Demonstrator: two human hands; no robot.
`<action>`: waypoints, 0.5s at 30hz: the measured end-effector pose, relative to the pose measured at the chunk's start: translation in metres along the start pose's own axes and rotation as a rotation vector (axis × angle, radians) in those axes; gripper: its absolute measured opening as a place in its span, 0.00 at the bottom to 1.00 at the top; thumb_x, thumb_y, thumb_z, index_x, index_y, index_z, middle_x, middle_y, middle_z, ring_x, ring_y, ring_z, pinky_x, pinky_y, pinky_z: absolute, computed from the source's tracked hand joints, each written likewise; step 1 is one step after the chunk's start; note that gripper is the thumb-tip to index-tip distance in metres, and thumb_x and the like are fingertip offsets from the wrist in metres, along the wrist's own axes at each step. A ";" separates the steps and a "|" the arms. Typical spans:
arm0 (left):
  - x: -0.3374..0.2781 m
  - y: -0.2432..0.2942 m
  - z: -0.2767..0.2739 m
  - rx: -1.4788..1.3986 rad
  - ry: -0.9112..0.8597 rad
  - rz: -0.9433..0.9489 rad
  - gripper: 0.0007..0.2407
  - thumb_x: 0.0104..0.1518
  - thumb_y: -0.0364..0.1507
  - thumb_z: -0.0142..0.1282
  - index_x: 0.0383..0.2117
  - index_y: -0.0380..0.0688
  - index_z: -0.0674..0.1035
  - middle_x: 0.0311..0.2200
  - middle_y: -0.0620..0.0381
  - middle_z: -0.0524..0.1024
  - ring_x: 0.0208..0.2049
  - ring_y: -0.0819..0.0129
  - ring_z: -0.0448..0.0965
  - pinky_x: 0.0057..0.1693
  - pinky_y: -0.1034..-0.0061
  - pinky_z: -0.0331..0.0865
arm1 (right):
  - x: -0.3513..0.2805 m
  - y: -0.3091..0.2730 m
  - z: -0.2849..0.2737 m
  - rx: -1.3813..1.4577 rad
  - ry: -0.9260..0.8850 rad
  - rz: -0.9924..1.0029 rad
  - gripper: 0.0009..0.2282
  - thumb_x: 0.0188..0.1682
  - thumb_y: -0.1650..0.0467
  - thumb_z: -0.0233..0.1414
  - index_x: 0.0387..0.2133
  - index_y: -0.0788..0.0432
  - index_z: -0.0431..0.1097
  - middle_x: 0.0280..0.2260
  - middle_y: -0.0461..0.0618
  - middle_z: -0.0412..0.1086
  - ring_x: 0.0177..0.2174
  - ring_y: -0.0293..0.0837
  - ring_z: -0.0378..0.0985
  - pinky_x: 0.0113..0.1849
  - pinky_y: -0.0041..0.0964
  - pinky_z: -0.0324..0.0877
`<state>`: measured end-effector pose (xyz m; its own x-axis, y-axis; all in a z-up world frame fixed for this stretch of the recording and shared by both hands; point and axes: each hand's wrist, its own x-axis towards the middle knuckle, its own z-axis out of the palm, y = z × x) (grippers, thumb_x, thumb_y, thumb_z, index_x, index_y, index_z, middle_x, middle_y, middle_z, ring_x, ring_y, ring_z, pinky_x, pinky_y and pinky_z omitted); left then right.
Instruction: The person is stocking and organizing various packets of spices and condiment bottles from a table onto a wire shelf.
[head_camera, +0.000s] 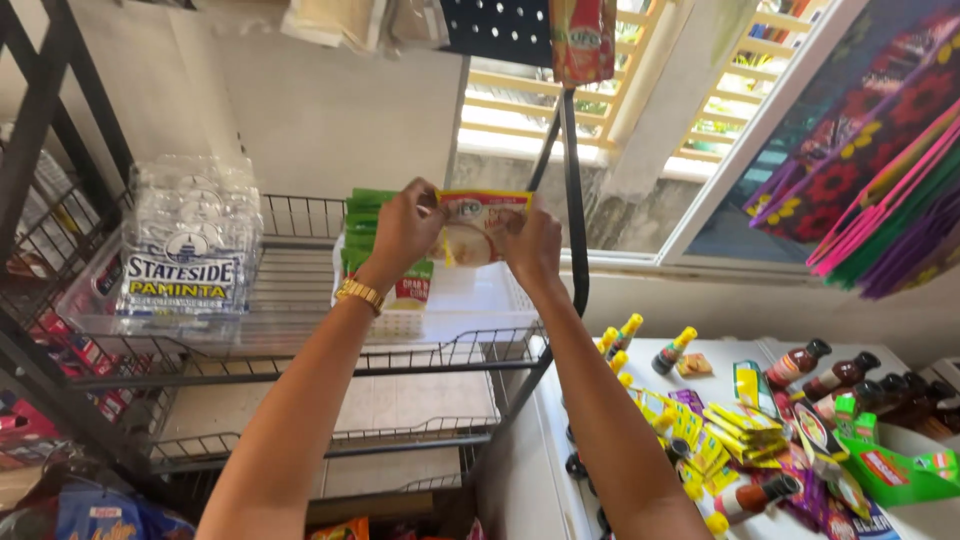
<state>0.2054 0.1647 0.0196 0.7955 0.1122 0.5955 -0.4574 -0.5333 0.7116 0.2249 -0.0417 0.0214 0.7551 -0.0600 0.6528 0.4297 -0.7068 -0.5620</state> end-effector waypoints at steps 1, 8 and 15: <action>0.007 -0.007 0.000 0.000 0.008 0.010 0.15 0.58 0.38 0.63 0.41 0.38 0.79 0.38 0.49 0.83 0.38 0.62 0.85 0.45 0.67 0.77 | 0.006 0.002 0.008 0.002 0.008 -0.010 0.09 0.49 0.73 0.59 0.36 0.66 0.67 0.32 0.66 0.76 0.36 0.61 0.83 0.33 0.49 0.76; 0.042 -0.050 0.022 0.500 -0.092 -0.052 0.09 0.54 0.40 0.63 0.31 0.52 0.89 0.38 0.56 0.84 0.51 0.54 0.74 0.61 0.46 0.55 | 0.047 0.081 0.088 -0.226 -0.265 0.218 0.11 0.43 0.73 0.60 0.39 0.65 0.70 0.41 0.69 0.74 0.44 0.63 0.78 0.46 0.51 0.73; 0.040 -0.075 0.031 0.634 0.014 -0.030 0.04 0.51 0.35 0.67 0.25 0.54 0.89 0.36 0.59 0.81 0.47 0.60 0.73 0.61 0.56 0.56 | 0.023 0.057 0.084 -0.294 -0.267 0.288 0.21 0.43 0.62 0.64 0.42 0.63 0.68 0.37 0.64 0.76 0.41 0.60 0.78 0.41 0.51 0.73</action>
<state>0.2834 0.1835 -0.0212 0.7975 0.1436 0.5860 -0.1074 -0.9220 0.3720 0.3087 -0.0242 -0.0383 0.9399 -0.1266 0.3171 0.0559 -0.8592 -0.5085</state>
